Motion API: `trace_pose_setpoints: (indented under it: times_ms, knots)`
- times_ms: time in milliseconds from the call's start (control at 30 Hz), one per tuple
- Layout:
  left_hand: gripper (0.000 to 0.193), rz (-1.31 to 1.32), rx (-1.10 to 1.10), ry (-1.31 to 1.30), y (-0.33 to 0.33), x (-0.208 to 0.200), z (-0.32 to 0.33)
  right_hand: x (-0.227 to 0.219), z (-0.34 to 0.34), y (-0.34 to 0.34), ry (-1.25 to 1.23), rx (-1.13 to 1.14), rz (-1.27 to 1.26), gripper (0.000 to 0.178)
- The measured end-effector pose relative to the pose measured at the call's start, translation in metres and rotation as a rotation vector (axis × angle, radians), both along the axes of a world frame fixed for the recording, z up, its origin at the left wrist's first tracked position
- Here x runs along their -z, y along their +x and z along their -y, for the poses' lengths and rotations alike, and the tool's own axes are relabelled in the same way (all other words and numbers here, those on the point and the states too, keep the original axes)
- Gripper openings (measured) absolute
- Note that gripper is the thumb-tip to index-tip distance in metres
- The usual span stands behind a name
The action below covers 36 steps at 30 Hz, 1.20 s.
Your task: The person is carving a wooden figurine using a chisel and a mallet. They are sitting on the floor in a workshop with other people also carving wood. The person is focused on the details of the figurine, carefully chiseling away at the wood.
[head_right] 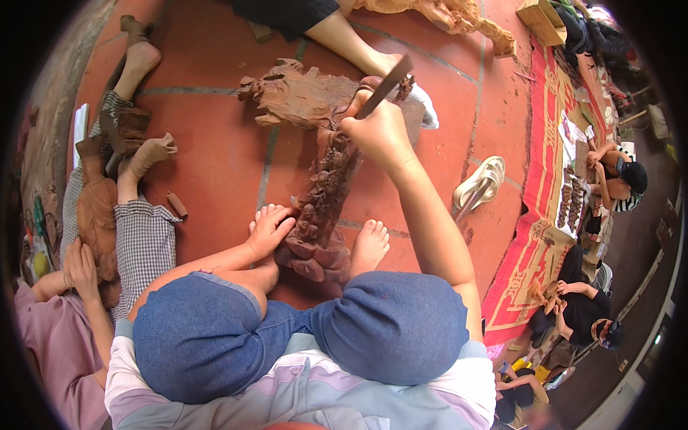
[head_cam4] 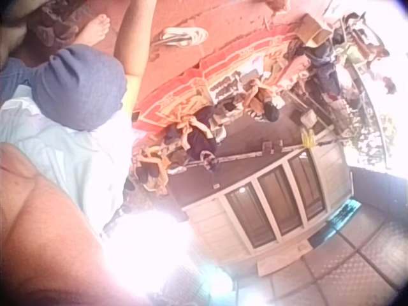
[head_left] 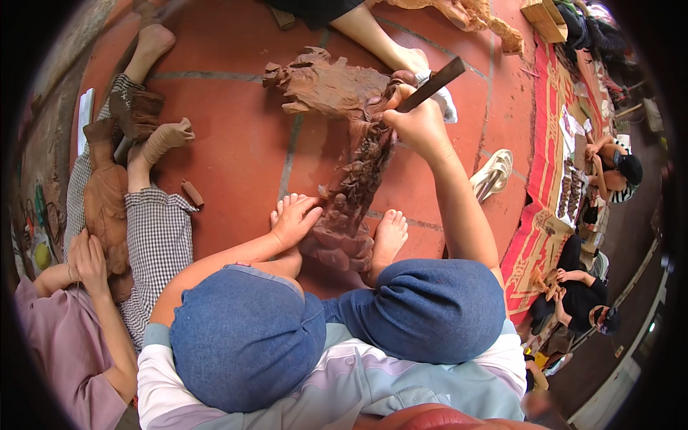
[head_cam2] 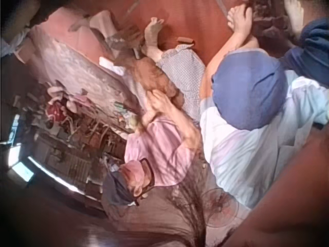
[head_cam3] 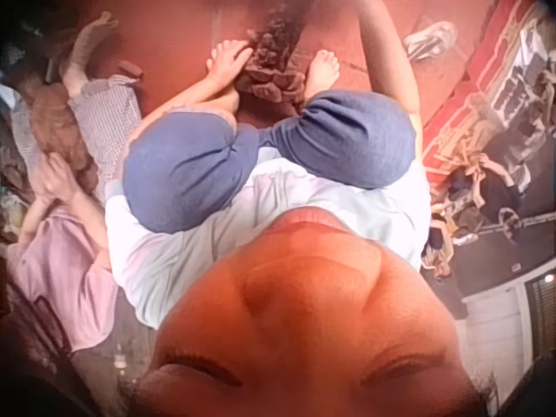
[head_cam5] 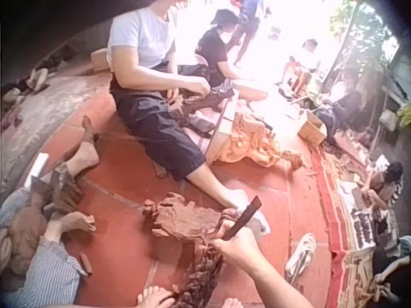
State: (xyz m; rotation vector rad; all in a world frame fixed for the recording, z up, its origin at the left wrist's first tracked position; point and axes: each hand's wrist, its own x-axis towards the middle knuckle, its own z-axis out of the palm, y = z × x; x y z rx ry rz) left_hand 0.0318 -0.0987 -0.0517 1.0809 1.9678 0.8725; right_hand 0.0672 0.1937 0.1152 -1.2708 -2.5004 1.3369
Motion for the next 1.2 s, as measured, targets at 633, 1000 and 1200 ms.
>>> trace_pose_setpoints:
  times_ms: [633, 1000, 1200]
  knots:
    - [0.034, 0.034, 0.012, -0.237, 0.000, -0.031, -0.011, 0.004, 0.013, -0.006, 0.235, -0.091, -0.017, 0.011]
    - [0.035, -0.188, 0.046, 0.013, 0.001, 0.028, 0.009, 0.027, -0.009, 0.023, -0.093, -0.082, -0.341, 0.007]
    - [0.034, 0.083, 0.029, -0.270, -0.002, -0.047, -0.018, 0.035, -0.004, 0.034, 0.052, -0.176, -0.408, 0.009]
